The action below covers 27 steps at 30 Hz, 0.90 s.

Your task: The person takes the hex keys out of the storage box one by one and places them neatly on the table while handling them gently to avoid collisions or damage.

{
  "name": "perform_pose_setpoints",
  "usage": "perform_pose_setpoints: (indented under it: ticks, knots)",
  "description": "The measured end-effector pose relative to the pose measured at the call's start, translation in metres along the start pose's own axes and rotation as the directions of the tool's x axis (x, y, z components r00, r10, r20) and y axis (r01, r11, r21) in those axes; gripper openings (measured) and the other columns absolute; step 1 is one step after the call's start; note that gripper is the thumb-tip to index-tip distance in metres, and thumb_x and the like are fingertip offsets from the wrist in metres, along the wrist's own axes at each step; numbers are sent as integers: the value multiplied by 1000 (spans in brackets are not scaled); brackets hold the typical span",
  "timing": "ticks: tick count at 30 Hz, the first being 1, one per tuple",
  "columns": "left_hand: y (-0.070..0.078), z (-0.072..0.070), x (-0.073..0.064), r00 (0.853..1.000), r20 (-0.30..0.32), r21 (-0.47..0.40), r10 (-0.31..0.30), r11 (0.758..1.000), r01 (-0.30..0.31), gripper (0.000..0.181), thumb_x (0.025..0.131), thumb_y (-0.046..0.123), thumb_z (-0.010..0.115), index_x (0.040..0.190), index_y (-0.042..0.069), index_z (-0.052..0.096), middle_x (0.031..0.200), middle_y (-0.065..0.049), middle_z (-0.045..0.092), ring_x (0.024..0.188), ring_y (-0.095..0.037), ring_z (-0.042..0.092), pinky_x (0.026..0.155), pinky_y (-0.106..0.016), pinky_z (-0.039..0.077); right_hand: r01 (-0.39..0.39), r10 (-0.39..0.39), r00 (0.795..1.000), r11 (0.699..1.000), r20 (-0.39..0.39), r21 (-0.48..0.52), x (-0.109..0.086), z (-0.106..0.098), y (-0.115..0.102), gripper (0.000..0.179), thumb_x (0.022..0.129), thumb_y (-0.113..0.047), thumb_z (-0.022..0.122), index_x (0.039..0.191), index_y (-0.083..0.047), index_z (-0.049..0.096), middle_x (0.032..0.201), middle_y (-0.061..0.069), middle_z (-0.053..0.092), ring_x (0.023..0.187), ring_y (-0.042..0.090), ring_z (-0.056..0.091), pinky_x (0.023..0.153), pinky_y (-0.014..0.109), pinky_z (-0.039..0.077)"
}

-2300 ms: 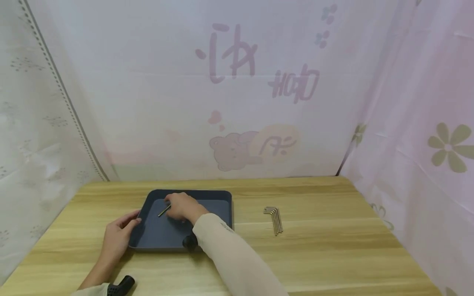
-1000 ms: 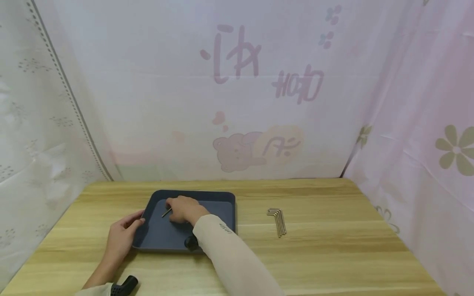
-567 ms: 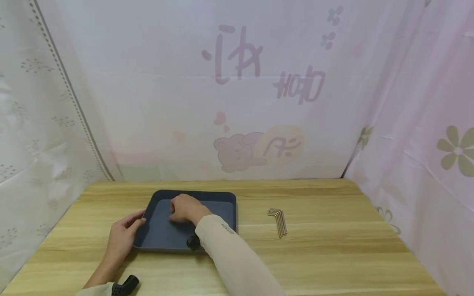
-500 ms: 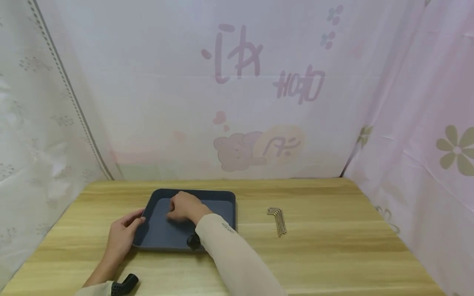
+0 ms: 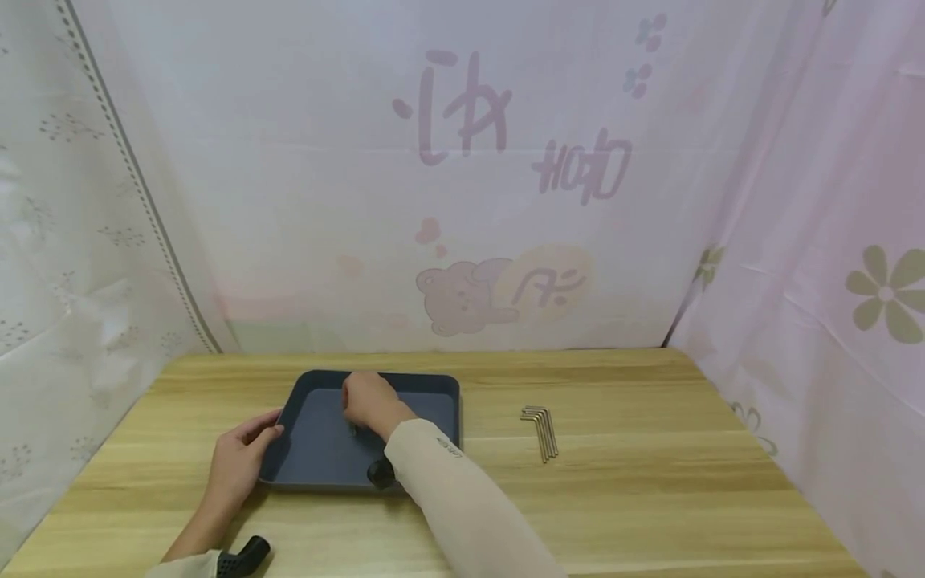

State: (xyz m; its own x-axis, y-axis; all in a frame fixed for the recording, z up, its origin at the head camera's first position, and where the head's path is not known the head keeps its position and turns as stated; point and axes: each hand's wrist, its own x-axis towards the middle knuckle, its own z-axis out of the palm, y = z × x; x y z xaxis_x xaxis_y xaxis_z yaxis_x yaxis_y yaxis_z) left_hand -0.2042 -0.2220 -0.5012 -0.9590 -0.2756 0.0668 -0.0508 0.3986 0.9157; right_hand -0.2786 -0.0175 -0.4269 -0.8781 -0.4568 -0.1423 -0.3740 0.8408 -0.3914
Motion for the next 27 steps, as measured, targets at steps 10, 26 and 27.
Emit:
perform_pose_setpoints:
  ticks: [10, 26, 27]
  knots:
    - [0, 0, -1, 1000, -5, 12, 2, 1000, -2, 34, 99, 23, 63, 130, 10, 70, 130, -13, 71, 93, 19, 53, 78, -6, 44, 25, -25, 999, 999, 21, 21, -4, -2, 13, 29, 89, -6, 73, 118, -11, 72, 101, 2, 69, 82, 11, 57, 70, 26, 50]
    - [2, 0, -1, 1000, -1, 22, 1, 1000, -1, 35, 99, 24, 62, 131, 11, 69, 130, -12, 70, 93, 20, 53, 79, -6, 43, -171, 153, 985, 890, 76, 424, -9, -4, 27, 30, 83, 1, 77, 112, -3, 75, 110, 13, 73, 72, 16, 63, 70, 34, 57]
    - [2, 0, -1, 1000, -2, 21, 0, 1000, 0, 35, 99, 24, 63, 131, 11, 69, 130, -12, 70, 93, 19, 53, 78, -6, 43, -182, 167, 983, 896, 72, 405, -8, -5, 25, 30, 81, 2, 78, 110, -4, 76, 109, 13, 73, 72, 16, 63, 69, 34, 57]
